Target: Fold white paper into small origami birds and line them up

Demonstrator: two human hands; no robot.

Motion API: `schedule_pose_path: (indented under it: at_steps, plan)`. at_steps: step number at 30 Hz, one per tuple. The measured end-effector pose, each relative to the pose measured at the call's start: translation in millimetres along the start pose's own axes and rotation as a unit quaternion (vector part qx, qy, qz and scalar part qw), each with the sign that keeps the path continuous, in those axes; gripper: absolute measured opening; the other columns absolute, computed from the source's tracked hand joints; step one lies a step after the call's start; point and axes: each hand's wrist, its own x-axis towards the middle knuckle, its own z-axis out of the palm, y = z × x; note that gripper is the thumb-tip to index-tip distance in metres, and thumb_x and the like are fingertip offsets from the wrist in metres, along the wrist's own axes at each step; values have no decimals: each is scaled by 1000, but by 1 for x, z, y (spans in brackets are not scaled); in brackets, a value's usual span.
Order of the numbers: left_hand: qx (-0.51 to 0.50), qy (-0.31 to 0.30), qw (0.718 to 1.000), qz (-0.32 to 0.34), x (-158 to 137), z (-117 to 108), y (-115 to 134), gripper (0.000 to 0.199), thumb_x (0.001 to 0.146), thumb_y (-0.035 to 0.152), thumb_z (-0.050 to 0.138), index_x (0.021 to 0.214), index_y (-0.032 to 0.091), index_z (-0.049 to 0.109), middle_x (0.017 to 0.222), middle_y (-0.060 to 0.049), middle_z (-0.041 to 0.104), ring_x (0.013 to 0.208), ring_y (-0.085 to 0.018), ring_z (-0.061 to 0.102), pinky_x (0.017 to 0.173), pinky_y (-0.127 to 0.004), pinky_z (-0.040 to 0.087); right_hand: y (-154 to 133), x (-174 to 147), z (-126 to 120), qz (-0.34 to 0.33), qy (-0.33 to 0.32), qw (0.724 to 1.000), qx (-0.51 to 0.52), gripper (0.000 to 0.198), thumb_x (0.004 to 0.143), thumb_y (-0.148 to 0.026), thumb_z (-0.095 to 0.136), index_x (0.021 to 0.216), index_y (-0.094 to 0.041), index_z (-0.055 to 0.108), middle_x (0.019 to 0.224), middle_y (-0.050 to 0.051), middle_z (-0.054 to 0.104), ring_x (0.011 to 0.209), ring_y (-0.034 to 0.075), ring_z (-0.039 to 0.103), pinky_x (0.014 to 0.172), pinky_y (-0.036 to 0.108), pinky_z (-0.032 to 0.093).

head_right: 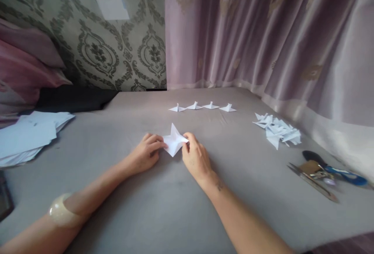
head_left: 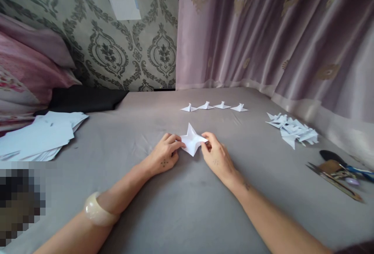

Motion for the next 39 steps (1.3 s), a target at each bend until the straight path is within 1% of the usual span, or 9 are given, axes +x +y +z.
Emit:
schedule_pose_path:
  at_steps: [5, 8, 11, 13, 16, 24, 32, 36, 39]
  plan:
    - [164, -16, 983, 83, -1, -4, 6, 30, 90, 10, 44, 112, 21, 62, 115, -9, 63, 104, -25, 50, 81, -38, 40, 13, 9, 1, -30, -29, 994, 97, 28, 89, -21, 48, 115, -24, 58, 102, 4, 72, 86, 17, 69, 80, 30, 51]
    - [199, -18, 971, 130, 0, -6, 10, 26, 95, 12, 40, 108, 18, 62, 115, -9, 66, 108, -24, 51, 84, -37, 38, 14, 12, 5, -43, -52, 989, 130, 26, 91, -21, 47, 113, -26, 60, 98, 2, 73, 90, 17, 69, 82, 30, 51]
    - [223, -18, 963, 152, 2, -7, 15, 26, 96, 10, 38, 104, 15, 63, 108, -9, 68, 104, -22, 55, 87, -37, 36, 10, 15, 6, -51, -31, 987, 148, 31, 91, -20, 46, 119, -25, 57, 107, 4, 71, 92, 16, 68, 83, 30, 52]
    - [235, -33, 961, 142, 3, -5, 20, 26, 96, 9, 39, 99, 14, 64, 96, -8, 69, 91, -20, 59, 85, -36, 37, 7, 13, 3, -60, 9, 990, 129, 32, 91, -19, 45, 120, -23, 57, 115, 7, 67, 93, 16, 67, 81, 29, 52]
    - [241, -43, 963, 112, 5, -1, 28, 25, 93, 7, 41, 93, 15, 65, 83, -5, 67, 76, -18, 59, 79, -35, 38, 2, 4, -5, -70, 49, 994, 72, 27, 90, -16, 43, 109, -20, 61, 110, 8, 66, 86, 16, 65, 75, 27, 51]
    - [208, -2, 976, 65, 9, 4, 44, 29, 95, 18, 45, 70, 17, 60, 68, -2, 63, 64, -16, 55, 70, -34, 36, -13, -30, -18, -86, -63, 991, -78, 22, 88, -14, 48, 97, -23, 66, 93, 3, 63, 72, 13, 59, 63, 25, 44]
    - [175, -55, 983, 26, 5, -1, 51, 21, 85, 9, 45, 81, 18, 63, 82, -5, 68, 75, -20, 60, 80, -38, 40, -16, -36, -13, -156, -88, 969, -172, 27, 88, -12, 46, 99, -21, 69, 87, 6, 61, 82, 20, 56, 73, 33, 43]
    - [155, -48, 987, 9, 4, 0, 49, 26, 82, 4, 42, 80, 19, 63, 85, -4, 69, 79, -19, 62, 89, -40, 38, -14, -36, -11, -145, -81, 972, -168, 25, 90, -14, 46, 95, -20, 69, 86, 7, 61, 83, 20, 57, 73, 34, 43]
    - [157, -34, 987, 2, 5, 3, 46, 26, 89, 8, 41, 79, 19, 62, 83, -2, 69, 77, -17, 62, 89, -38, 37, -11, -35, -8, -126, -68, 975, -167, 21, 92, -19, 48, 91, -22, 69, 85, 5, 62, 81, 19, 57, 70, 33, 42]
